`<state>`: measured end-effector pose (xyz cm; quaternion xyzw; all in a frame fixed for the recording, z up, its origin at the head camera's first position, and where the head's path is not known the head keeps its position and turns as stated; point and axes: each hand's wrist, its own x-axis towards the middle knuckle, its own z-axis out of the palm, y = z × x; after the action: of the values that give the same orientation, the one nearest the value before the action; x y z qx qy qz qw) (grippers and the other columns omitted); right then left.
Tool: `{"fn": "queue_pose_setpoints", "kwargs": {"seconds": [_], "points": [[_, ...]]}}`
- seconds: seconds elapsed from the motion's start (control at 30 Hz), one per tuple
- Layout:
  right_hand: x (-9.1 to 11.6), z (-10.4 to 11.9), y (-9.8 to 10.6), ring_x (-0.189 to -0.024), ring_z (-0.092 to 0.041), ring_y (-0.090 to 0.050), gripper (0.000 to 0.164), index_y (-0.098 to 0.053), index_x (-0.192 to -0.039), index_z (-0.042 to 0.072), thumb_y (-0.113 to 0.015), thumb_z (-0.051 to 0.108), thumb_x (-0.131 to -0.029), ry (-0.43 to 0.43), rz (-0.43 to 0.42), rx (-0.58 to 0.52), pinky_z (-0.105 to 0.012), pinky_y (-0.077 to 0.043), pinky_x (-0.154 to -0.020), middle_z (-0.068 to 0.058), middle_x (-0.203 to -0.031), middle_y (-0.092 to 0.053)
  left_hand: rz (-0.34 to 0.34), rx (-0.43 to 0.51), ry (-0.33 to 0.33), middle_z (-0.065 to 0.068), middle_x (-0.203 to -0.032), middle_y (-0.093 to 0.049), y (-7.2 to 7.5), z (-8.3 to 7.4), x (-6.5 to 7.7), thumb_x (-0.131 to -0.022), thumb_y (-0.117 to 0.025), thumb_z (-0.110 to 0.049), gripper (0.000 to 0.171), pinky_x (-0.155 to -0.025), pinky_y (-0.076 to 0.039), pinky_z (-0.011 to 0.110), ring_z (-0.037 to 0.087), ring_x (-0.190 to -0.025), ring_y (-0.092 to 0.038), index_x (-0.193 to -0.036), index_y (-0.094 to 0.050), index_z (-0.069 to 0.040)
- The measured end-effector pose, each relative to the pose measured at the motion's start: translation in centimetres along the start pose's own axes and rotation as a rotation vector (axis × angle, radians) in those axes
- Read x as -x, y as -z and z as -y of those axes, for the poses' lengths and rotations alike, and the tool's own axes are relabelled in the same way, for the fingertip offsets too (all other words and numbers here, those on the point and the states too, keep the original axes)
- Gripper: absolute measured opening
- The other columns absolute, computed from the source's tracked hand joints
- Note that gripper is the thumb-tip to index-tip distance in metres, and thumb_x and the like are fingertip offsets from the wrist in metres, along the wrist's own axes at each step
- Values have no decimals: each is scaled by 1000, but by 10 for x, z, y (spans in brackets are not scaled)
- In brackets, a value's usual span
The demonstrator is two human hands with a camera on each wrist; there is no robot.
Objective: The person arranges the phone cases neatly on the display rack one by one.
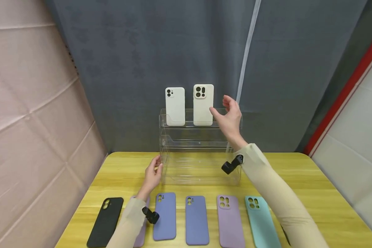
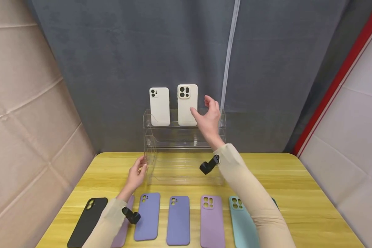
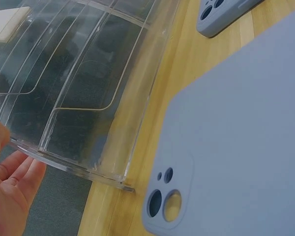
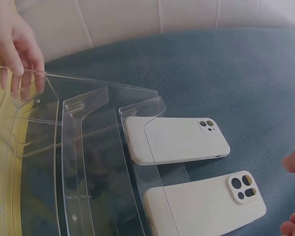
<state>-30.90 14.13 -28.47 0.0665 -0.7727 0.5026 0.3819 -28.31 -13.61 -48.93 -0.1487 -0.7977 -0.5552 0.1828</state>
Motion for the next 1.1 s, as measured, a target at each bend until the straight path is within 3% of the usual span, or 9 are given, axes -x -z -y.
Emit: {"fn": "queue_pose_setpoints", "kwargs": {"seconds": [0.6,0.87,1.1], "points": [[38,-13,54,-109,-30,-53,54,-54,-126,-1,-76,12,-79,-7,70,-7,-41,-43,-96,-17,-117,-55,16,-3,12,30,-119,-53,7,5,1,-96,-48,-1,38,-81,-48,52,39,-101,-52,-133,-43,10],[64,-29,83,-107,-27,-53,53,-54,-126,-3,-75,8,-79,-61,55,38,-40,-43,-94,-18,-117,-56,28,-28,37,29,-120,-53,7,4,2,-96,-48,-1,38,-83,-48,51,37,-102,-52,-133,-42,8],[82,-41,101,-106,-27,-54,52,-54,-126,-3,-75,7,-79,-131,51,78,-35,-44,-93,-18,-116,-56,4,-18,-2,30,-116,-54,7,5,1,-95,-49,1,37,-80,-49,52,39,-99,-53,-131,-44,10]]}}
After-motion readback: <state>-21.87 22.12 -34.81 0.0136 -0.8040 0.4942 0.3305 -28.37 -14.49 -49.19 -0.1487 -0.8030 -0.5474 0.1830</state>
